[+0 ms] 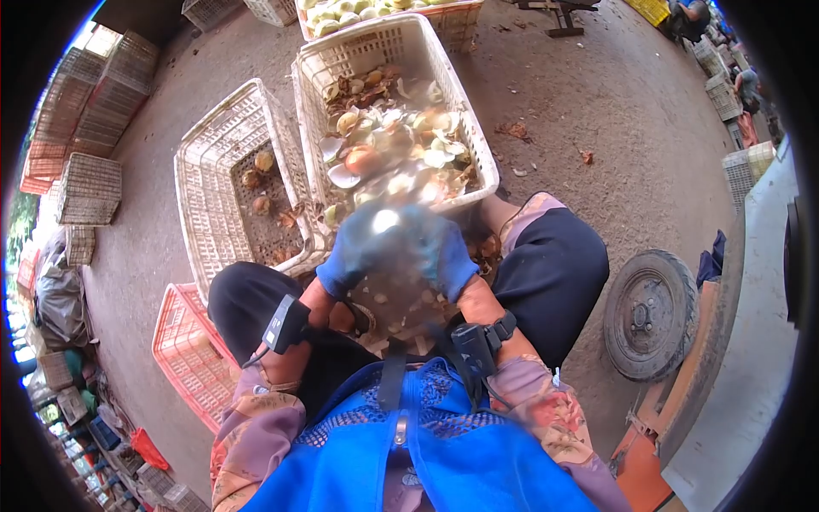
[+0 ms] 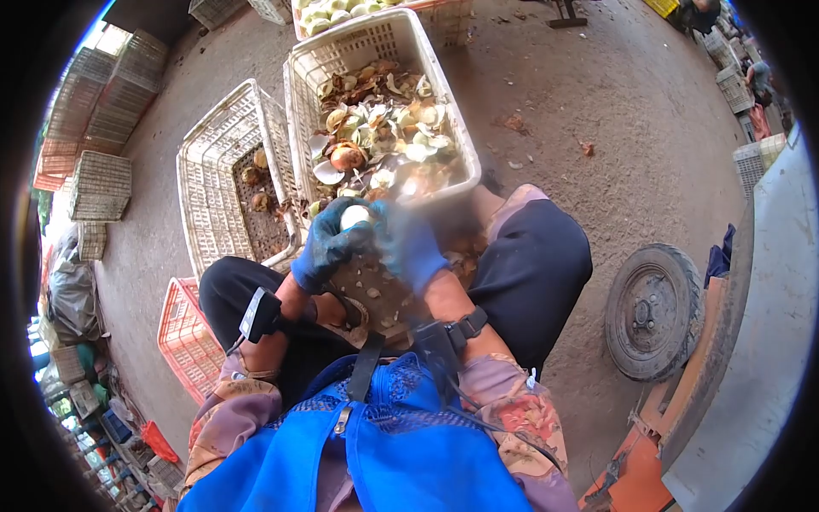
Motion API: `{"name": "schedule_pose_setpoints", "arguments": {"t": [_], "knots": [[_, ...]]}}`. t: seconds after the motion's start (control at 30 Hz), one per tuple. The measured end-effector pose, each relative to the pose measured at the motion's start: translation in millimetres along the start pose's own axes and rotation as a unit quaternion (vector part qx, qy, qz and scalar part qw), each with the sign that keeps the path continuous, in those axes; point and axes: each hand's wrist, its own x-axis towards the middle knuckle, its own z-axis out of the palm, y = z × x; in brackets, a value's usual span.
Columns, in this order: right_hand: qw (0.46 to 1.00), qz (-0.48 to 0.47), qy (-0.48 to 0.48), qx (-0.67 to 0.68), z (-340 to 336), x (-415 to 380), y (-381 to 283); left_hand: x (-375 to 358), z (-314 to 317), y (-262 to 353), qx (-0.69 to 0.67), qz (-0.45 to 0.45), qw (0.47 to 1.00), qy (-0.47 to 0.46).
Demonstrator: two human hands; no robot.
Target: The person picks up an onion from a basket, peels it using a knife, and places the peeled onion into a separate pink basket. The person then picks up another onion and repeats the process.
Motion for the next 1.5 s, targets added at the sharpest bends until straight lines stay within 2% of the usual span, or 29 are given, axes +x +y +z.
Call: {"name": "schedule_pose_setpoints", "arguments": {"t": [0.1, 0.17, 0.3, 0.37, 0.47, 0.5, 0.57, 0.6, 0.63, 0.7, 0.77, 0.8, 0.83, 0.87, 0.93, 1.0, 1.07, 1.1, 1.13, 1.17, 1.2, 1.23, 1.3, 1.33, 1.37, 1.4, 1.43, 1.47, 1.5], "knots": [[1.000, 0.006, 0.000, 0.014, 2.3, -0.9, 3.4, 0.5, 0.2, -3.9, 0.044, 0.057, 0.997, 0.019], [0.997, 0.035, 0.009, 0.068, 4.7, -3.2, 4.5, -1.9, 0.0, -8.4, 0.009, 0.014, 1.000, 0.007], [0.998, 0.014, 0.037, 0.050, 4.1, 0.0, 16.1, -4.5, -0.7, 3.9, -0.019, -0.042, 0.999, -0.009], [0.945, 0.128, -0.008, 0.302, 1.6, -0.5, 26.7, -6.0, 1.1, 14.8, -0.097, -0.080, 0.992, -0.009], [0.922, 0.179, 0.049, 0.339, 6.2, 2.3, 20.9, -3.9, 1.3, 14.2, -0.130, -0.064, 0.989, 0.005], [0.922, 0.179, 0.049, 0.339, 7.4, 1.0, 14.3, -4.3, -5.0, 2.3, 0.060, -0.015, 0.998, -0.010], [0.968, 0.094, 0.085, 0.215, 10.2, -4.5, -0.7, -2.8, -2.0, -3.1, 0.102, 0.013, 0.995, 0.012], [0.968, 0.093, 0.082, 0.216, 12.1, -5.4, -2.8, -2.3, 0.2, -0.6, 0.143, 0.039, 0.988, 0.033], [0.955, 0.109, 0.066, 0.268, 14.1, -7.0, -4.7, 1.6, -0.9, 2.8, 0.320, 0.338, 0.881, 0.088], [0.938, 0.125, 0.051, 0.320, 17.1, -7.5, -2.8, 6.5, -1.7, 9.3, 0.314, 0.359, 0.876, 0.078], [0.955, 0.157, 0.083, 0.239, 17.6, -4.4, 7.4, 6.7, -3.7, 4.5, 0.307, 0.382, 0.869, 0.067], [0.955, 0.156, 0.084, 0.239, 13.0, -1.9, 10.5, 5.6, -7.1, -4.6, 0.262, 0.239, 0.935, 0.019], [0.958, 0.162, 0.117, 0.205, 7.1, -0.1, 14.2, 4.4, -9.1, -13.0, 0.209, 0.089, 0.973, -0.031], [0.959, 0.169, 0.150, 0.170, 4.2, 1.6, 17.1, 3.9, -8.1, -13.3, 0.209, 0.089, 0.973, -0.032], [0.955, 0.133, 0.165, 0.205, 8.5, 5.2, 26.4, 2.9, -3.2, -12.5, 0.109, 0.067, 0.992, -0.022], [0.955, 0.179, 0.104, 0.210, 10.4, 7.7, 34.0, 8.6, 1.5, 5.9, 0.039, 0.030, 0.998, -0.041], [0.960, 0.173, 0.105, 0.196, 14.7, 9.1, 33.3, 17.3, 0.1, 22.6, 0.094, 0.102, 0.990, -0.024], [0.963, 0.167, 0.108, 0.182, 16.1, 11.2, 31.6, 20.1, -6.2, 23.1, 0.196, 0.187, 0.962, -0.039], [0.963, 0.165, 0.109, 0.181, 16.7, 11.0, 30.0, 18.2, -4.3, 27.2, 0.197, 0.189, 0.961, -0.039], [0.962, 0.154, 0.111, 0.194, 14.9, 10.7, 22.7, 13.6, 0.3, 38.6, 0.040, 0.128, 0.991, -0.020], [0.962, 0.142, 0.113, 0.207, 12.5, 11.5, 16.0, 12.3, 2.4, 45.2, -0.119, 0.064, 0.991, -0.001], [0.962, 0.139, 0.112, 0.206, 10.5, 12.6, 10.7, 13.9, 0.0, 34.9, -0.119, 0.066, 0.991, 0.000], [0.950, 0.087, 0.057, 0.294, 10.1, 10.1, 3.2, 11.3, -5.3, 9.0, 0.099, 0.070, 0.993, 0.008], [0.950, 0.088, 0.055, 0.295, 11.7, 9.5, 4.4, 9.3, -5.3, 5.4, 0.099, 0.069, 0.993, 0.010], [0.951, 0.125, 0.080, 0.270, 12.9, 10.6, 7.8, 9.5, -2.8, 10.6, -0.081, -0.010, 0.997, 0.001], [0.951, 0.161, 0.103, 0.243, 13.8, 12.6, 11.8, 9.7, -2.1, 13.4, -0.258, -0.087, 0.962, -0.008], [0.951, 0.160, 0.102, 0.244, 13.5, 16.2, 17.6, 9.5, -7.5, -1.2, -0.024, -0.006, 1.000, -0.011], [0.939, 0.155, 0.149, 0.267, 11.9, 21.3, 25.1, 8.7, -4.2, 9.7, -0.024, -0.006, 1.000, -0.011], [0.925, 0.150, 0.197, 0.289, 10.2, 25.1, 28.5, 7.8, 2.7, 29.9, -0.193, -0.051, 0.980, -0.011]]}}
